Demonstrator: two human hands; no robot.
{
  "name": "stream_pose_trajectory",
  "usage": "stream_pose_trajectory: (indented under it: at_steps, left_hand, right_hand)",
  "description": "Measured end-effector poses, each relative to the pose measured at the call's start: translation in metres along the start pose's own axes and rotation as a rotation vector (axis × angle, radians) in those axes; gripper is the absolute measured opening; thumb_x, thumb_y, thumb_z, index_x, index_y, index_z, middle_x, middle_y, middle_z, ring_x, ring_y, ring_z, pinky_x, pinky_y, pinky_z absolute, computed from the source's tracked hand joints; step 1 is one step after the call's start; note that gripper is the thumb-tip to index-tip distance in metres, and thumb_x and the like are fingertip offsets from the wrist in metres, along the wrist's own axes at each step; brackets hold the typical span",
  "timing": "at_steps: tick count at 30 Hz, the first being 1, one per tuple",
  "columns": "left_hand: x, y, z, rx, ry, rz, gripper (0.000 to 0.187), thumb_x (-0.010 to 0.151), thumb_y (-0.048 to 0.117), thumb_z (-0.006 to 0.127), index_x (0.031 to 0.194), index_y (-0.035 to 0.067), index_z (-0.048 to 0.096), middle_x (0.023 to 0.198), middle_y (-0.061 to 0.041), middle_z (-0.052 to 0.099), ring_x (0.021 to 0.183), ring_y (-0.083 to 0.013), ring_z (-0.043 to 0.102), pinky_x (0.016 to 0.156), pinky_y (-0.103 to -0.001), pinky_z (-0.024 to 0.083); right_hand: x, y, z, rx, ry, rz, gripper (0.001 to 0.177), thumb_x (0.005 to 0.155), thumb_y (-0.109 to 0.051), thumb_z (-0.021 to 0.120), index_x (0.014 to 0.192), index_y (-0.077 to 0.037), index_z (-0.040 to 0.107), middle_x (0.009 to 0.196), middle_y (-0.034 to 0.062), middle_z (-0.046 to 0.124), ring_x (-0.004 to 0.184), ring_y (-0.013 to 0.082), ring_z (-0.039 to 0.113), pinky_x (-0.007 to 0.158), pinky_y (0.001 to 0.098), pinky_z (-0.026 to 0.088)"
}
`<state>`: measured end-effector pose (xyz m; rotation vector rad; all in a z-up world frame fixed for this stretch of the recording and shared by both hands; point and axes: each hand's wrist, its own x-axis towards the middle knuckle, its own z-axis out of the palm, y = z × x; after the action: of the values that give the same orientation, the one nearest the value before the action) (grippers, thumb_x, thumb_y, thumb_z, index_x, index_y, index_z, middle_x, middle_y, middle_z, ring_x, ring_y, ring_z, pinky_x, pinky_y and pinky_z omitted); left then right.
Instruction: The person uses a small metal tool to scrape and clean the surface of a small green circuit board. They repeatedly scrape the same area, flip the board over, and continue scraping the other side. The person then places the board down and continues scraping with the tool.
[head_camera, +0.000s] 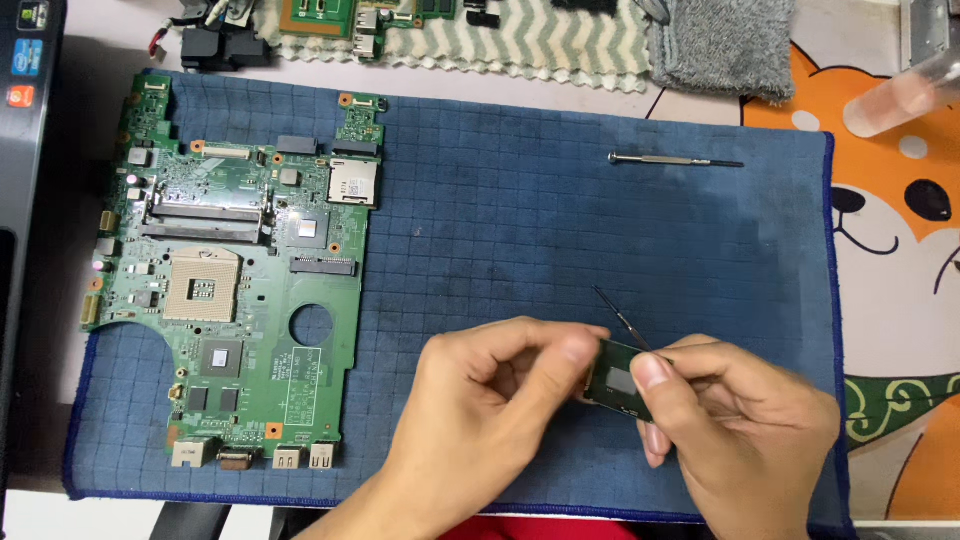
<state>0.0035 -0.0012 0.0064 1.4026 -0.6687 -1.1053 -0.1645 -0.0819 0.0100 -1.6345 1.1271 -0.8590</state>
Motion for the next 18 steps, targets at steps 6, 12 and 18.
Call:
stream_pose_trajectory:
  at_steps: [6, 12, 18]
  left_hand:
    - [0.0, 0.001, 0.003, -0.174, -0.019, -0.123, 0.02, 0.094, 0.014, 0.091, 0.109, 0.001, 0.092, 0.098, -0.011, 0.096, 0.086, -0.0092, 0.088, 0.085, -0.02, 0.074]
    - [-0.002, -0.002, 0.002, -0.027, -0.013, 0.049, 0.018, 0.105, 0.019, 0.08, 0.114, 0.007, 0.091, 0.099, -0.005, 0.093, 0.087, -0.0078, 0.084, 0.081, -0.022, 0.071]
    - [-0.001, -0.003, 0.001, -0.125, -0.032, -0.02, 0.024, 0.106, 0.018, 0.079, 0.12, 0.004, 0.091, 0.102, -0.009, 0.094, 0.088, -0.0091, 0.085, 0.085, -0.023, 0.074]
  right_hand:
    - [0.002, 0.001, -0.004, -0.023, -0.069, -0.13, 0.022, 0.1, 0.001, 0.074, 0.078, 0.003, 0.071, 0.057, 0.0107, 0.063, 0.041, 0.0113, 0.056, 0.046, 0.021, 0.043]
    - [0.001, -0.005, -0.001, -0.076, -0.052, -0.065, 0.021, 0.099, 0.001, 0.077, 0.078, 0.005, 0.075, 0.062, 0.0119, 0.066, 0.042, 0.0126, 0.055, 0.046, 0.0234, 0.044]
    - [0.001, -0.001, -0.005, -0.035, -0.039, -0.044, 0.02, 0.099, -0.001, 0.077, 0.08, 0.005, 0.074, 0.063, 0.0123, 0.065, 0.042, 0.0133, 0.054, 0.045, 0.0238, 0.044]
